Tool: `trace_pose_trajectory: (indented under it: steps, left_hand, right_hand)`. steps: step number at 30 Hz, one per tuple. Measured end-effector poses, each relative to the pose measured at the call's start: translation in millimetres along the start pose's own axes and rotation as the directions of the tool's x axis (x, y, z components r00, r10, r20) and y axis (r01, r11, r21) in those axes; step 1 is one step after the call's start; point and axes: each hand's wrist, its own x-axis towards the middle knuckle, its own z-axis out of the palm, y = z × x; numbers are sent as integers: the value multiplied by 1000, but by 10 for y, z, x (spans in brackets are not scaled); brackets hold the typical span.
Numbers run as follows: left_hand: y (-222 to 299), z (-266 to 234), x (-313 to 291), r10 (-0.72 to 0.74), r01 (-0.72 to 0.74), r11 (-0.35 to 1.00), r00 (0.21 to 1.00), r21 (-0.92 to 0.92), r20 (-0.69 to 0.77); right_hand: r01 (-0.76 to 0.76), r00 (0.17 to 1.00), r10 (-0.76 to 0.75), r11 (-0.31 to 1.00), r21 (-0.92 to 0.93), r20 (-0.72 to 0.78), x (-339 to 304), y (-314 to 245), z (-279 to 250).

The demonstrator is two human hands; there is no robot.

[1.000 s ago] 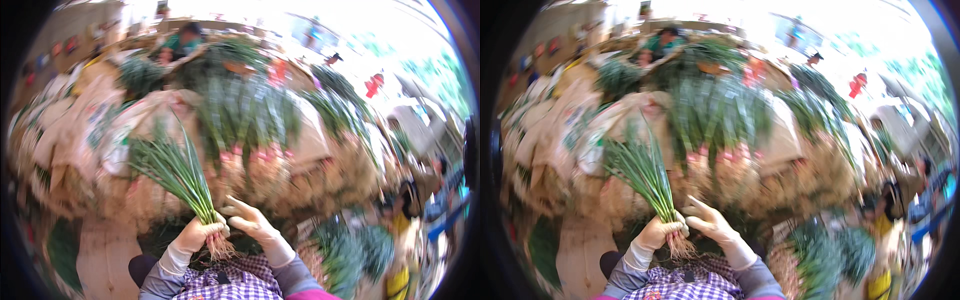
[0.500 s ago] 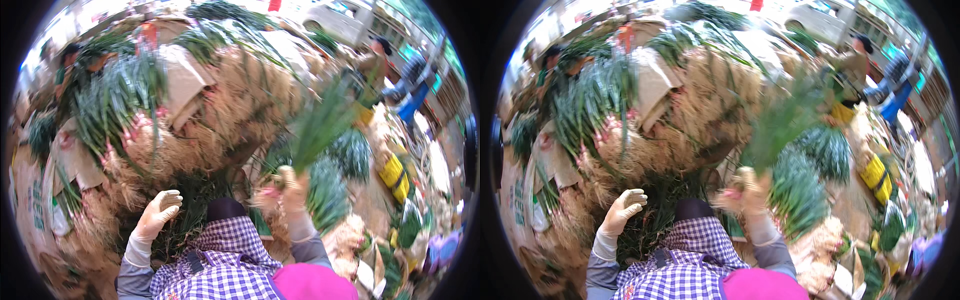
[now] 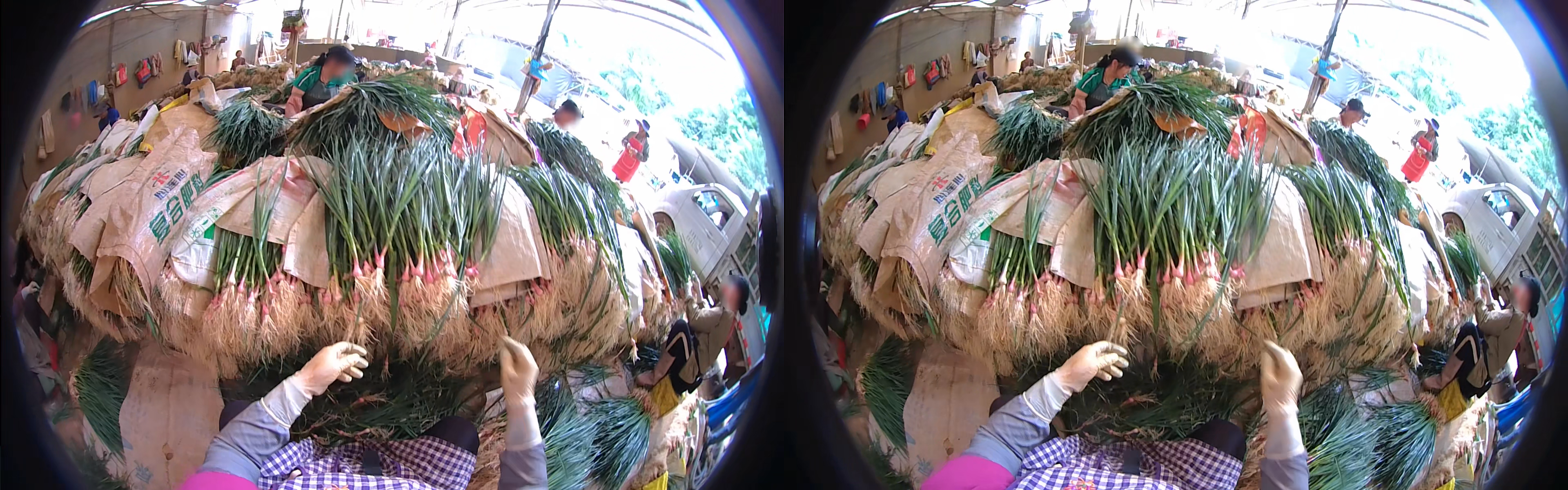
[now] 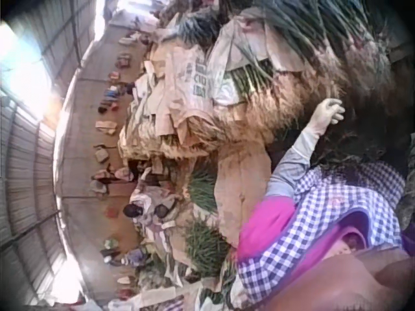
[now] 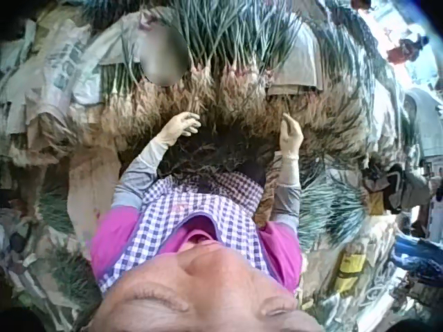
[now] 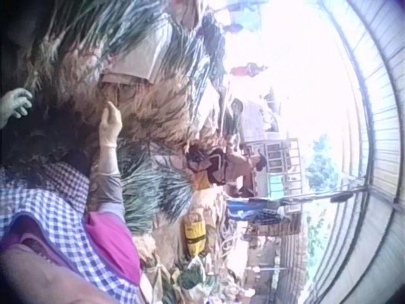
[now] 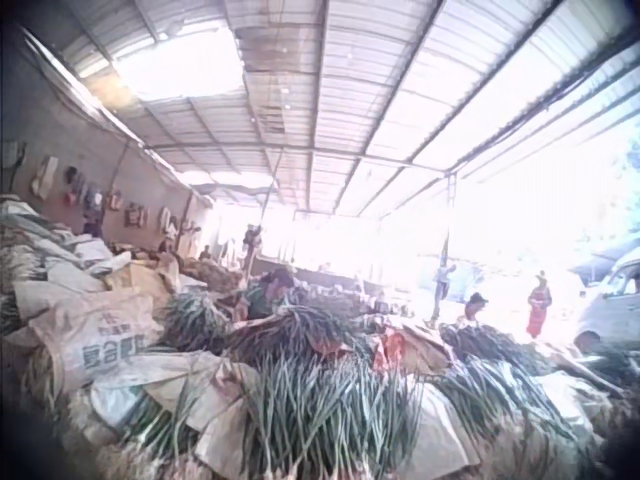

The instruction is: The person bundles and sorts large quantities of scallions by hand, wrapping them in paper and placing them onto a large pile.

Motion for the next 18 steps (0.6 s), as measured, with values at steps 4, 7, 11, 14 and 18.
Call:
trace_pose_trajectory:
  steps: [4,7,11,14,18]
  left_hand:
    - [-35,-169,-119,70,-69,997,996,22,-56]
    - [142,-191,-90,143,-143,989,990,34,6]
    - [55,-502,-140,169,-171,985,983,-20,-71]
    - [59,-629,-249,193,-198,978,978,-59,-78]
    - [113,-394,-308,281,-275,957,958,-96,63]
  right_hand:
    - [93,991,-97,995,43,88,1133,-539,1109]
    - [-52,973,116,953,-298,200,1690,-616,1452]
    - [-346,904,359,933,-95,233,1840,-1082,1311]
    - [-324,907,286,942,81,309,1592,-1101,1192]
    - [-385,794,289,920,74,534,808,-1578,1152]
